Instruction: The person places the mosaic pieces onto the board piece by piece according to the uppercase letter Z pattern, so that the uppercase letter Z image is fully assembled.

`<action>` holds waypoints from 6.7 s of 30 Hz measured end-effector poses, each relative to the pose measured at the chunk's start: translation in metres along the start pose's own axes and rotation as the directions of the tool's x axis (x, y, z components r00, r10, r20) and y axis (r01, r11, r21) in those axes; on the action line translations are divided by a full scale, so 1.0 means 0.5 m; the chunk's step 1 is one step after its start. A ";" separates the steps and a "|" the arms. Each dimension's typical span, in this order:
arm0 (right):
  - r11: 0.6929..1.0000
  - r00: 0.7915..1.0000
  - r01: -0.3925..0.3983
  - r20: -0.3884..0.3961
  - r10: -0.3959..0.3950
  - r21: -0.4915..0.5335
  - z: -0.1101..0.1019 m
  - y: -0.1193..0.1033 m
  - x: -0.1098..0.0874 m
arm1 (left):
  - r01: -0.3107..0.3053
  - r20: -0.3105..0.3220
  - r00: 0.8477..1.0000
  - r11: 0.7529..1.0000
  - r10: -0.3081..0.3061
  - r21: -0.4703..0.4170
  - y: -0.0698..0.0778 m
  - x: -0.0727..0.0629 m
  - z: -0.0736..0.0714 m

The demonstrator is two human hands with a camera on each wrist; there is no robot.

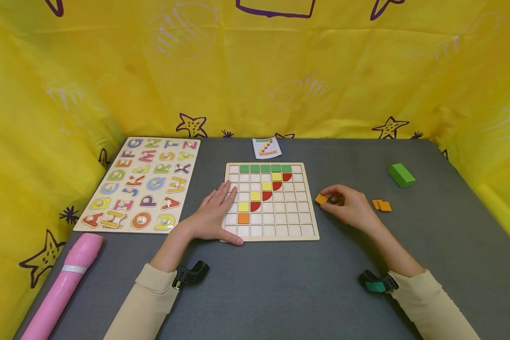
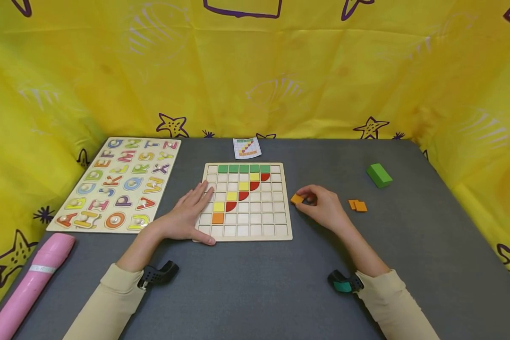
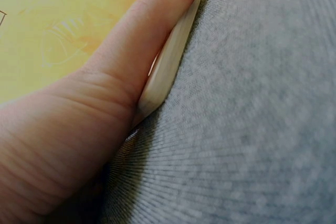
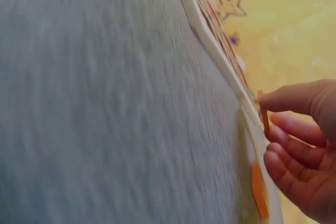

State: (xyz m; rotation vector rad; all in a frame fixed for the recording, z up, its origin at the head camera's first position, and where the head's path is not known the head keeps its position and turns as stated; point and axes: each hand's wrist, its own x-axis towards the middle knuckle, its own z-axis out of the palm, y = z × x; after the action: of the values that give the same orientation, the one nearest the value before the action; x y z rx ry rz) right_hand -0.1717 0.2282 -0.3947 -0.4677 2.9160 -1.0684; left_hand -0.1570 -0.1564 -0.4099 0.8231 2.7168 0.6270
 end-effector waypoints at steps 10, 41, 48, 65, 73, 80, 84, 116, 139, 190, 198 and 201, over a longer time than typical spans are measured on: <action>0.985 0.993 0.001 0.117 -0.022 0.170 0.050 -0.068 0.009 | 0.007 0.007 1.000 1.000 -0.007 0.005 0.001 0.002 -0.001; 0.940 0.935 0.219 0.220 -0.279 0.261 0.169 -0.188 0.045 | 0.007 0.006 1.000 1.000 -0.007 0.023 0.001 0.001 0.000; 0.930 0.938 0.180 0.230 -0.261 0.322 0.162 -0.182 0.039 | 0.020 0.015 1.000 1.000 -0.020 0.017 0.000 0.002 0.001; 0.974 0.975 0.148 0.141 -0.173 0.173 0.063 -0.079 -0.016 | 0.007 0.007 1.000 1.000 -0.007 0.003 -0.002 0.002 0.001; 0.993 0.992 0.115 0.045 -0.114 -0.011 -0.011 -0.003 -0.060 | 0.016 0.012 1.000 1.000 -0.016 0.002 -0.004 0.001 0.001; 0.990 0.995 0.088 0.058 -0.082 -0.109 -0.050 0.024 -0.082 | 0.005 0.005 1.000 1.000 -0.005 0.003 -0.006 0.000 0.003; 0.993 0.992 0.086 0.100 -0.078 -0.079 -0.052 0.026 -0.083 | 0.010 0.014 1.000 1.000 -0.010 0.000 -0.006 0.001 0.003; 0.984 0.981 0.072 0.165 -0.099 0.162 0.036 -0.062 -0.017 | 0.002 -0.001 1.000 1.000 -0.002 0.011 -0.004 0.000 0.004; 0.950 0.929 0.276 0.213 -0.302 0.144 0.135 -0.150 0.041 | 0.011 0.001 1.000 1.000 -0.011 0.019 -0.003 0.002 0.005; 0.984 0.992 0.043 -0.111 -0.062 -0.172 -0.115 0.107 -0.088 | -0.003 0.005 1.000 1.000 0.003 -0.003 -0.005 0.000 0.003; 0.978 0.997 -0.045 -0.070 0.031 -0.203 -0.126 0.121 -0.089 | -0.013 -0.004 1.000 1.000 0.013 -0.013 -0.004 -0.001 0.003; 0.981 0.998 -0.045 -0.055 0.036 -0.186 -0.119 0.112 -0.085 | -0.012 -0.005 1.000 1.000 0.011 -0.011 -0.003 0.000 0.003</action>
State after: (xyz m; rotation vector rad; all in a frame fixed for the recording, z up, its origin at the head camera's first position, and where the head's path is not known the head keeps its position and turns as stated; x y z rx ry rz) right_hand -0.1526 0.3184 -0.3887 -0.3867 3.0721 -0.8168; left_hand -0.1573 -0.1573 -0.4118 0.8362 2.7123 0.6467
